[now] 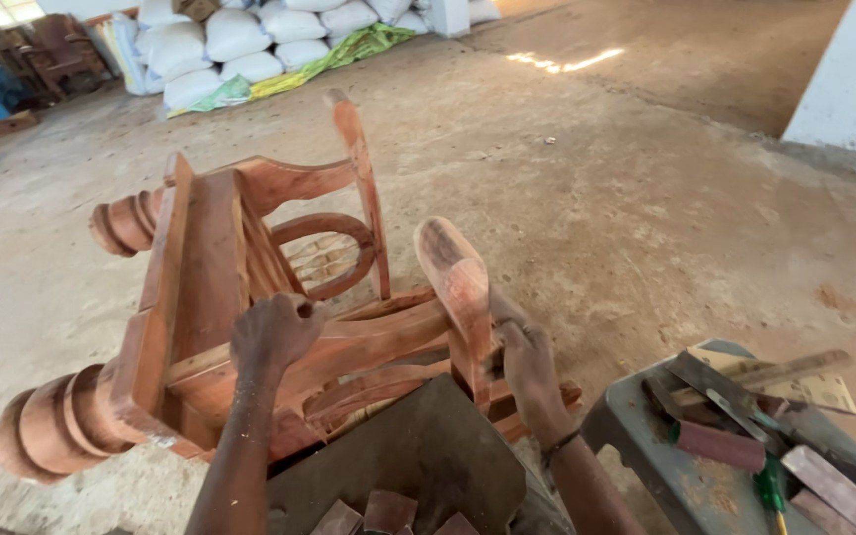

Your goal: The person sands the backrest and frame of a wooden chair using a small piece of sandpaper held by hand.

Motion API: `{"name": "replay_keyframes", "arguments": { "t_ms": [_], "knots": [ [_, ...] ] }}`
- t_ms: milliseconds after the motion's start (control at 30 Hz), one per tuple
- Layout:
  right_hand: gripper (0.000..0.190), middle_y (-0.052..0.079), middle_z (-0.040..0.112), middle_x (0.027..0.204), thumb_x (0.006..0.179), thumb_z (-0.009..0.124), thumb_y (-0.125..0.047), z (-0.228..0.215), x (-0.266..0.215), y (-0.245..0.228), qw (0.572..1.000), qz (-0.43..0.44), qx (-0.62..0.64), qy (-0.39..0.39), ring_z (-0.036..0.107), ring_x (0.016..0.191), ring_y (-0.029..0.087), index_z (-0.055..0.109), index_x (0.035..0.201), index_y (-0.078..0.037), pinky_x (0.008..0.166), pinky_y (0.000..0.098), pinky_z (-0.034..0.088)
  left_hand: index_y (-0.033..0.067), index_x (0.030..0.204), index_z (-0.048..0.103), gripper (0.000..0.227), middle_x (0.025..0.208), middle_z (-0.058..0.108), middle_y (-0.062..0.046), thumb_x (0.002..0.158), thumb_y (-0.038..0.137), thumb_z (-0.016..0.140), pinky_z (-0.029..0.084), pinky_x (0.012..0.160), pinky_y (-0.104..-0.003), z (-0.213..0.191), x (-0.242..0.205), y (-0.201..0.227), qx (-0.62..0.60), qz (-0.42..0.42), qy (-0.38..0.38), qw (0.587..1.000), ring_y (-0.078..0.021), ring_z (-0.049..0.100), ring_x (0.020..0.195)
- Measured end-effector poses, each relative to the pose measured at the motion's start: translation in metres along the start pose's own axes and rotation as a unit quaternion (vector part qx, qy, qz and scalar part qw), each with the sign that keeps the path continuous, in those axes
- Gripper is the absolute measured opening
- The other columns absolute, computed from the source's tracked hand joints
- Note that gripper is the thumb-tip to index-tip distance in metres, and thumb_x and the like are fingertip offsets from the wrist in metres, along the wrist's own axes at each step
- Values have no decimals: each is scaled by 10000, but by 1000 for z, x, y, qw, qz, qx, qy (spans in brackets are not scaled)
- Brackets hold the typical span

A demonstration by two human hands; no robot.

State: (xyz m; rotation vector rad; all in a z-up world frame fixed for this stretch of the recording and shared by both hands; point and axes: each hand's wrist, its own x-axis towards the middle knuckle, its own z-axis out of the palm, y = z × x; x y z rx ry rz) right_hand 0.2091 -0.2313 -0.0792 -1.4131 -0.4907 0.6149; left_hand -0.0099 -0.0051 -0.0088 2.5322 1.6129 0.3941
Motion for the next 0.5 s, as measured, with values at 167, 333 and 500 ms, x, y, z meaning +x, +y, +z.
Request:
{"name": "replay_keyframes", "arguments": {
  "t_ms": [167, 333, 500],
  "knots": [
    [356, 126, 737, 794, 1011, 480, -127, -2, -5, -54, 991, -130, 10, -9, 624, 560, 174, 700, 1284, -67, 515, 285, 564, 216, 1252, 737, 462, 1146, 773, -92, 889, 489, 653, 568, 891, -472, 4, -17, 9, -198, 106, 104, 969, -285, 732, 1011],
    [267, 82, 800, 905, 928, 550, -99, -2, -19, -58, 991, -83, -29, -103, 731, 649, 146, 749, 1079, -4, 608, 269, 639, 156, 1493, 528, 572, 1380, 657, -139, 988, 399, 645, 602, 966, -389, 24, -67, 68, -556, 178, -14, 812, -205, 689, 1195],
    [176, 119, 775, 902, 949, 688, -104, -3, -5, -57, 946, -178, -130, -238, 724, 701, 151, 671, 1081, 12, 605, 278, 624, 56, 1227, 709, 354, 1136, 776, -114, 945, 266, 753, 614, 875, -330, 41, -105, 108, -557, 286, 67, 777, -170, 751, 1034]
  ]
}}
